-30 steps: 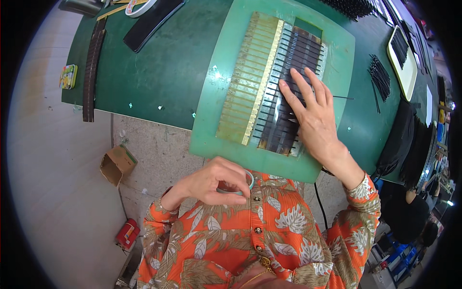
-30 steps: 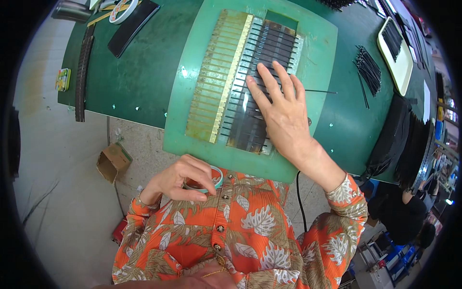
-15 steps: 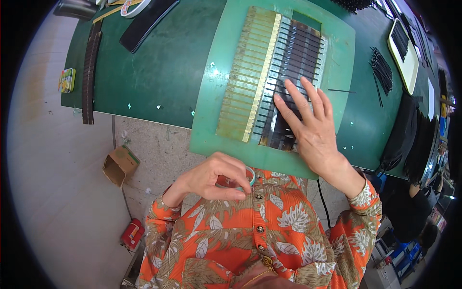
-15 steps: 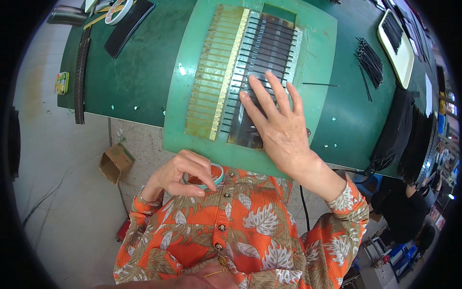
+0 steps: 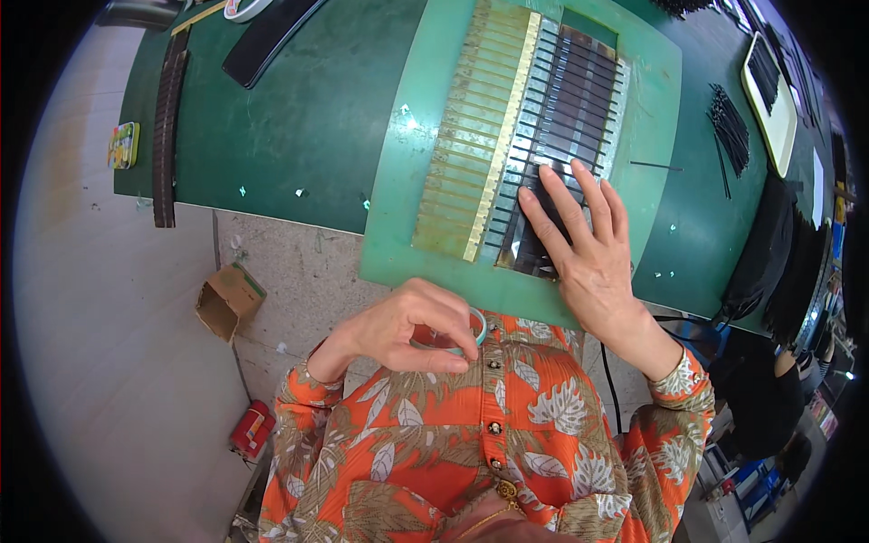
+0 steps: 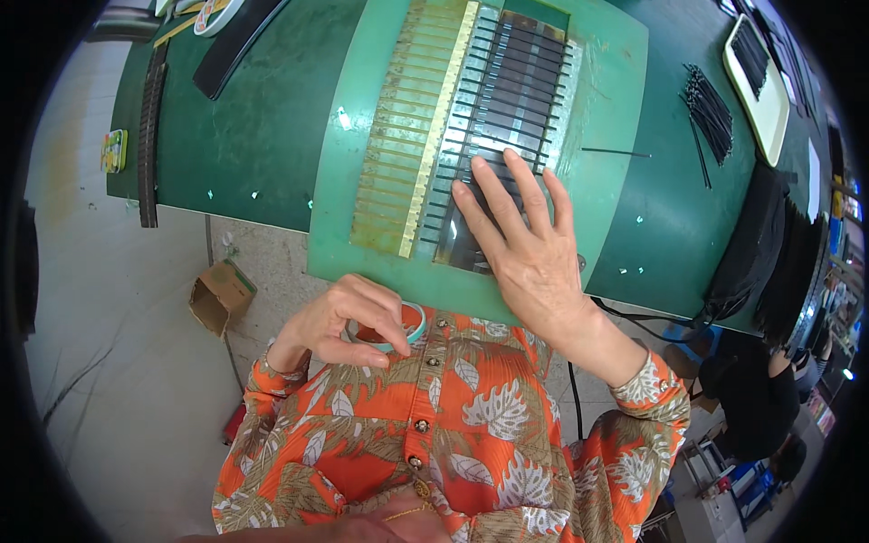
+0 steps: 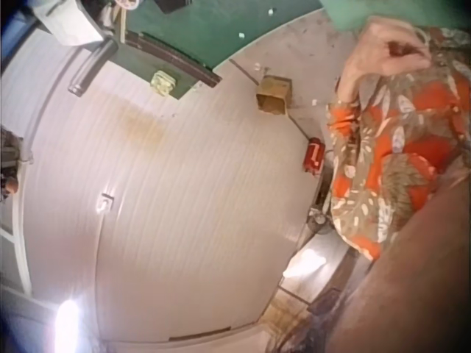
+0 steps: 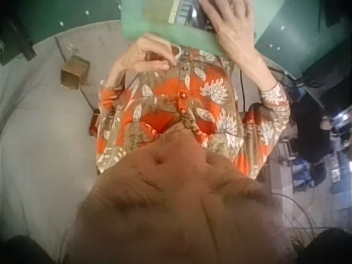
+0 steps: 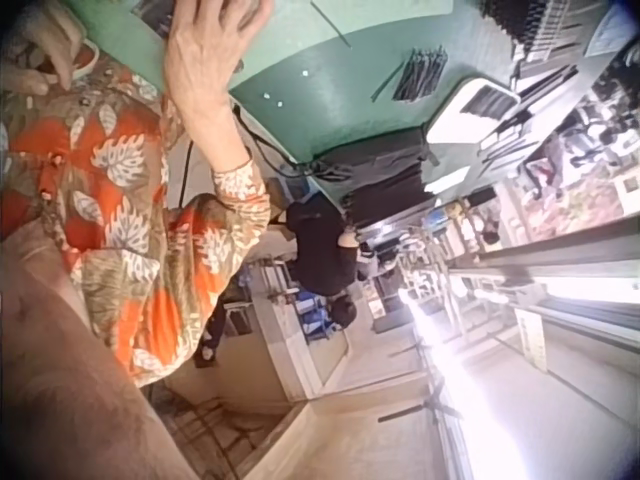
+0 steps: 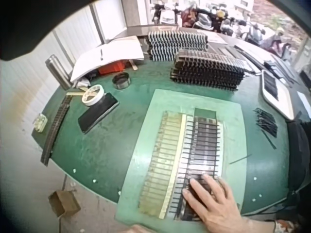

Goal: Assembling small electronic components onto a tray fixture at a workbench.

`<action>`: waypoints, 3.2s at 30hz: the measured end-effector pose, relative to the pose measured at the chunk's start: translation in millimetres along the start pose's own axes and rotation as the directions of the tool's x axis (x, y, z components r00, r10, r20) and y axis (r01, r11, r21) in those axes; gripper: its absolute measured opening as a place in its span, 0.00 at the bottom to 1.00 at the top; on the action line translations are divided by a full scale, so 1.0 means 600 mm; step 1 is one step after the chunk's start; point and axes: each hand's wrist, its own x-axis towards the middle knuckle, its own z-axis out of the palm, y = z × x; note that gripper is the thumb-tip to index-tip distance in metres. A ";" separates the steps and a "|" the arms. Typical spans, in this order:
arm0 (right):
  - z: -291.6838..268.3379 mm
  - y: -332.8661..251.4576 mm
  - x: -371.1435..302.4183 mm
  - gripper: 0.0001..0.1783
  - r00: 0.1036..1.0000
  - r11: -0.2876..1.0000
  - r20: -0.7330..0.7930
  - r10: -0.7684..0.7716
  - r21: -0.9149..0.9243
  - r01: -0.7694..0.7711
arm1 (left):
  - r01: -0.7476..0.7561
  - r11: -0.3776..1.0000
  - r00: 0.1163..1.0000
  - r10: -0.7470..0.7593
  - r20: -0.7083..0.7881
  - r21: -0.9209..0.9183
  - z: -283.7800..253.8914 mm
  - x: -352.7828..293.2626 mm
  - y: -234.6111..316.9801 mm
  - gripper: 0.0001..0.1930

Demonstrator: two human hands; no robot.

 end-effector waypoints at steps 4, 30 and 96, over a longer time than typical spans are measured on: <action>-0.015 -0.008 0.000 0.33 1.000 0.999 0.028 0.003 0.041 -0.004 | 0.013 1.000 1.000 -0.013 0.023 0.002 -0.005 -0.002 0.004 0.08; -0.013 -0.038 -0.037 0.37 0.992 0.992 0.123 -0.029 0.125 0.013 | 0.045 0.999 0.997 -0.044 -0.067 0.018 0.000 -0.002 0.000 0.13; -0.052 -0.005 -0.037 0.06 0.864 -0.156 0.448 0.231 0.893 -0.421 | 0.318 0.864 0.825 -0.455 -0.335 -0.390 0.087 0.064 0.060 0.09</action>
